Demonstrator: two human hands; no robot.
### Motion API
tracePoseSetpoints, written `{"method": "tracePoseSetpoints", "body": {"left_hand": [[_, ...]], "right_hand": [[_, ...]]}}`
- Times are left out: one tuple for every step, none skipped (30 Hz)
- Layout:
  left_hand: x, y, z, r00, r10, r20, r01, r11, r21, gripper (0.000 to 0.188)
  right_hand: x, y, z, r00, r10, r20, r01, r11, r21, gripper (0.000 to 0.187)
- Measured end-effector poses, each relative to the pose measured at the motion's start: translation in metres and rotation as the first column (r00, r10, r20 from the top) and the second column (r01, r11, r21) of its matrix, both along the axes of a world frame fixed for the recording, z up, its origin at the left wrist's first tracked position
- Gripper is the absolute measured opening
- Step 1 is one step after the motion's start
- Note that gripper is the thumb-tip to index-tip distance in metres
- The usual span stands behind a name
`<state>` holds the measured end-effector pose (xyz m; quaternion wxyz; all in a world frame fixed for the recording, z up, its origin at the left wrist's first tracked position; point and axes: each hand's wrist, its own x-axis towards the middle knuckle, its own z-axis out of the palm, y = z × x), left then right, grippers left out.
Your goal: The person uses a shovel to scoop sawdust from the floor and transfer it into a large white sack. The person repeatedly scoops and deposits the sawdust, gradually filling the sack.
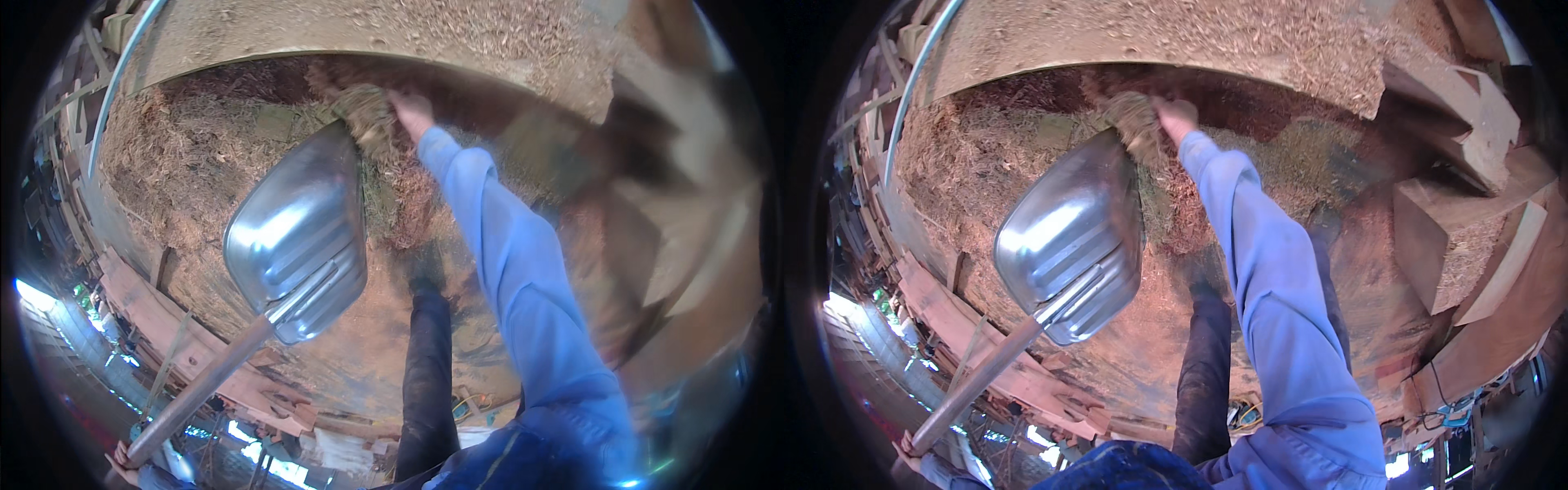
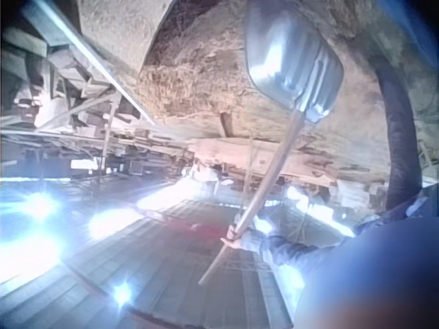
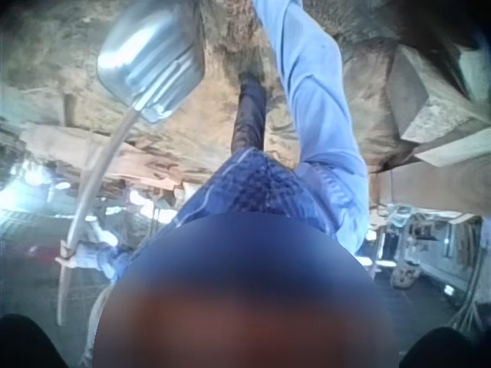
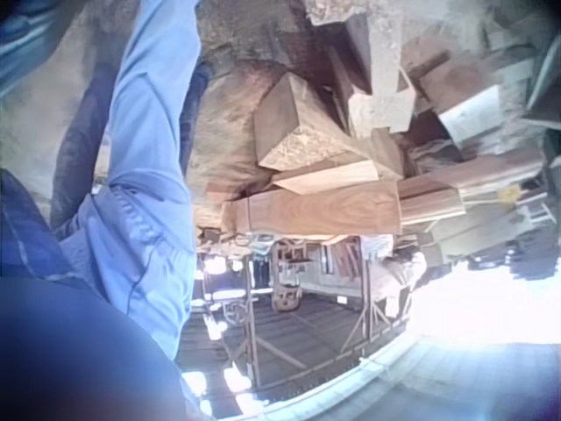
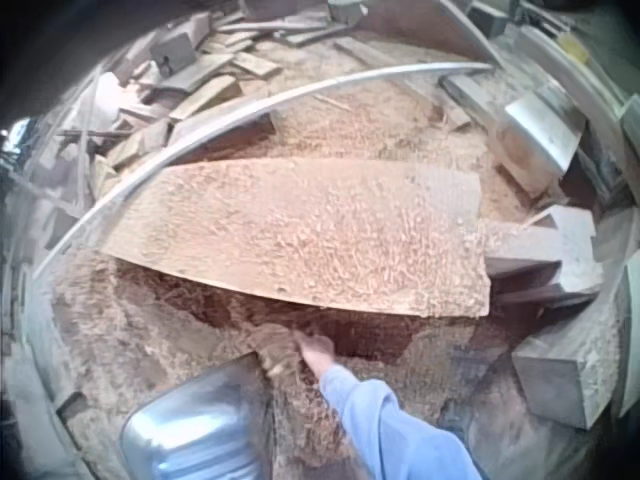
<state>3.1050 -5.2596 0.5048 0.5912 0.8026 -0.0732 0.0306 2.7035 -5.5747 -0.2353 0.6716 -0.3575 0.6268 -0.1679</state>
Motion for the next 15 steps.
{"method": "tracePoseSetpoints", "body": {"left_hand": [[-0.004, -0.001, -0.006, 0.998, -0.03, -0.063, 0.025, 0.997, -0.067, 0.042], [-0.008, -0.004, -0.012, 0.991, -0.087, -0.102, 0.081, 0.995, -0.065, 0.042], [-0.011, -0.006, -0.019, 0.976, -0.16, -0.148, 0.143, 0.983, -0.116, 0.041], [-0.012, -0.009, -0.025, 0.967, -0.203, -0.152, 0.168, 0.962, -0.215, 0.041], [-0.012, -0.012, -0.031, 0.972, -0.189, -0.136, 0.155, 0.961, -0.228, 0.041], [-0.011, -0.017, -0.037, 0.969, -0.209, -0.128, 0.168, 0.947, -0.276, 0.041], [-0.011, -0.021, -0.042, 0.97, -0.225, -0.089, 0.187, 0.93, -0.317, 0.039], [-0.012, -0.027, -0.048, 0.946, -0.314, -0.08, 0.268, 0.896, -0.354, 0.038], [-0.014, -0.036, -0.051, 0.926, -0.365, -0.092, 0.311, 0.88, -0.359, 0.037], [-0.017, -0.047, -0.055, 0.916, -0.39, -0.096, 0.327, 0.863, -0.385, 0.036], [-0.025, -0.058, -0.06, 0.856, -0.503, -0.122, 0.404, 0.796, -0.451, 0.035], [-0.036, -0.07, -0.061, 0.844, -0.528, -0.094, 0.445, 0.787, -0.428, 0.03], [-0.052, -0.081, -0.063, 0.871, -0.486, -0.075, 0.42, 0.814, -0.402, 0.026], [-0.07, -0.098, -0.065, 0.902, -0.428, -0.056, 0.376, 0.844, -0.383, 0.022], [-0.088, -0.115, -0.062, 0.906, -0.424, 0.0, 0.387, 0.827, -0.407, 0.021]], "right_hand": [[0.011, 0.007, 0.026, 0.995, -0.097, -0.029, 0.091, 0.982, -0.166, 0.066], [0.013, 0.016, 0.051, 0.978, -0.039, -0.203, -0.033, 0.94, -0.339, 0.067], [0.008, 0.027, 0.075, 0.978, -0.009, -0.21, -0.07, 0.928, -0.365, 0.07], [0.004, 0.042, 0.099, 0.95, -0.058, -0.306, -0.079, 0.907, -0.415, 0.062], [-0.006, 0.057, 0.12, 0.935, -0.056, -0.351, -0.116, 0.886, -0.45, 0.056], [-0.025, 0.073, 0.139, 0.974, -0.006, -0.228, -0.076, 0.933, -0.351, 0.048], [-0.043, 0.089, 0.158, 0.94, 0.021, -0.341, -0.148, 0.924, -0.352, 0.038], [-0.069, 0.106, 0.176, 0.906, 0.155, -0.393, -0.219, 0.968, -0.123, 0.039], [-0.093, 0.126, 0.196, 0.835, 0.152, -0.529, -0.298, 0.933, -0.202, 0.042], [-0.12, 0.141, 0.217, 0.79, 0.17, -0.589, -0.325, 0.93, -0.169, 0.041], [-0.146, 0.157, 0.242, 0.76, 0.157, -0.63, -0.292, 0.949, -0.116, 0.039], [-0.17, 0.169, 0.268, 0.652, 0.162, -0.741, -0.342, 0.935, -0.096, 0.028], [-0.19, 0.186, 0.301, 0.758, -0.027, -0.652, -0.318, 0.857, -0.405, 0.021], [-0.21, 0.194, 0.337, 0.842, -0.182, -0.508, -0.243, 0.713, -0.658, 0.015], [-0.226, 0.193, 0.375, 0.871, -0.238, -0.429, -0.017, 0.859, -0.512, 0.013]]}}
